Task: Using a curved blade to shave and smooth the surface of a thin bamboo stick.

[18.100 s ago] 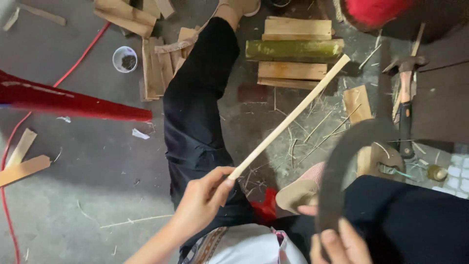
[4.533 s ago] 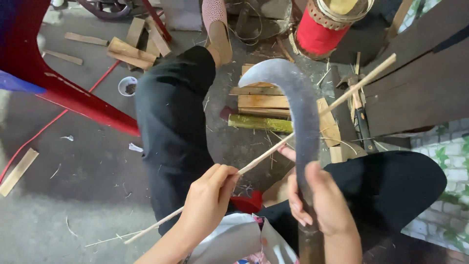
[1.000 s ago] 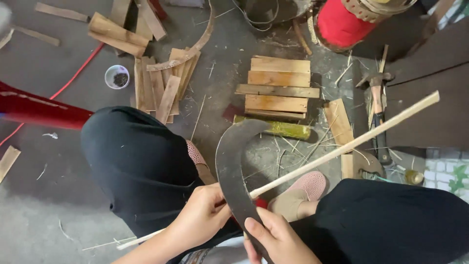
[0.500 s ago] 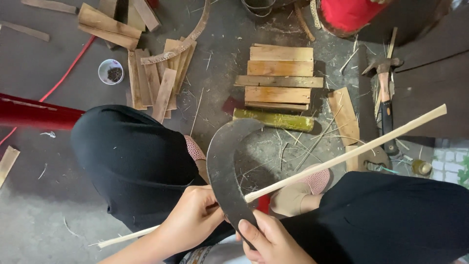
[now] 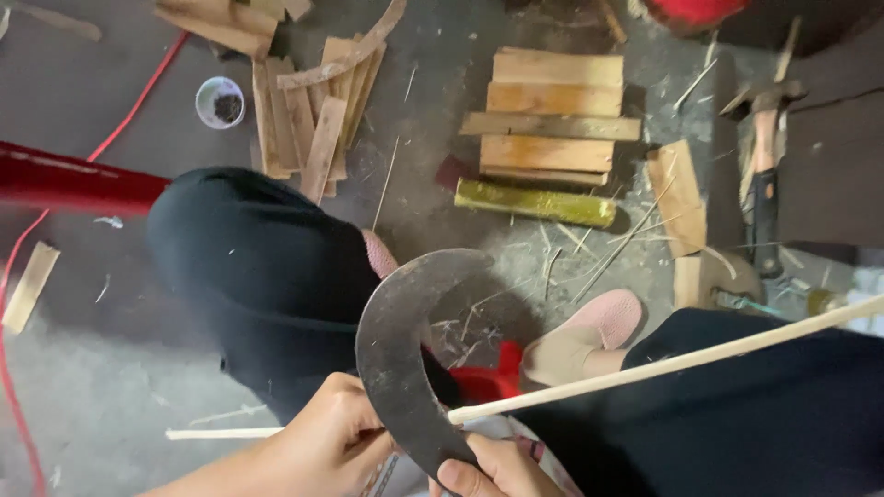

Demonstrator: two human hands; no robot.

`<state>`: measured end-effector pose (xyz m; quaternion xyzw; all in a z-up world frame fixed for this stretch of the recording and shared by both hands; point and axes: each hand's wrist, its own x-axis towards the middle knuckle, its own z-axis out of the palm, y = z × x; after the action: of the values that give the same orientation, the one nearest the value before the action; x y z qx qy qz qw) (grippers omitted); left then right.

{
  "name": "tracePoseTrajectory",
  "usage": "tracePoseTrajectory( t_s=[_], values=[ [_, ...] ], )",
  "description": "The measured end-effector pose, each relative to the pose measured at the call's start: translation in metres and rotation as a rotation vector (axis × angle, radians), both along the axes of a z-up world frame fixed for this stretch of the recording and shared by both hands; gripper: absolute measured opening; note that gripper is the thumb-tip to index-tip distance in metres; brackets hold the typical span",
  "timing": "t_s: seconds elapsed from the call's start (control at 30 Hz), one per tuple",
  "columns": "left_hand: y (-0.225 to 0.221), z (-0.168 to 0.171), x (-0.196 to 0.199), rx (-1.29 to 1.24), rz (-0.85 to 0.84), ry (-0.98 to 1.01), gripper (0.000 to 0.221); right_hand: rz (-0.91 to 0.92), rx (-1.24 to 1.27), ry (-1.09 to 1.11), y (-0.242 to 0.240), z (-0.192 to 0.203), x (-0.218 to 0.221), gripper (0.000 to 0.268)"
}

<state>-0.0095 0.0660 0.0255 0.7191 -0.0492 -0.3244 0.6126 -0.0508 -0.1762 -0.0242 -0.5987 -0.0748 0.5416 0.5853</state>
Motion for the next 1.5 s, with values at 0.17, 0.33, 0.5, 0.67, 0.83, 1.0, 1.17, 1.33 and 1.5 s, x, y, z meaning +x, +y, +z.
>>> tracePoseTrajectory(
  t_s=[0.17,0.33,0.5,0.67,0.83,1.0,1.17,1.33,1.5],
  values=[
    [0.041,0.005,-0.026,0.242,-0.068,-0.043,0.019,-0.771,-0.087,0.633,-0.053,-0.047,-0.028,0.037],
    [0.031,-0.015,-0.029,0.461,0.152,0.081,0.022,-0.854,-0.148,0.325,-0.088,-0.043,-0.023,0.033],
    [-0.014,-0.024,0.001,0.304,0.22,0.157,0.026,-0.597,0.132,0.19,-0.066,-0.027,-0.009,0.065],
    [-0.037,-0.024,0.029,0.126,0.185,0.086,0.021,-0.452,0.139,0.117,-0.043,-0.017,0.024,0.071],
    [-0.046,-0.025,0.043,0.079,0.121,0.108,0.015,-0.407,0.131,0.109,-0.037,-0.009,0.04,0.079],
    [-0.057,-0.021,0.051,0.062,0.089,0.157,0.017,-0.472,0.001,0.206,-0.037,-0.015,0.036,0.073],
    [-0.064,-0.024,0.052,0.129,0.158,0.103,0.018,-0.514,0.095,0.084,-0.03,0.003,0.049,0.083],
    [-0.059,-0.032,0.054,0.185,0.245,0.207,0.024,-0.529,0.007,0.06,-0.027,0.01,0.048,0.089],
    [-0.055,-0.029,0.054,0.188,0.28,0.178,0.029,-0.457,-0.073,0.019,-0.022,0.013,0.045,0.077]
  ],
)
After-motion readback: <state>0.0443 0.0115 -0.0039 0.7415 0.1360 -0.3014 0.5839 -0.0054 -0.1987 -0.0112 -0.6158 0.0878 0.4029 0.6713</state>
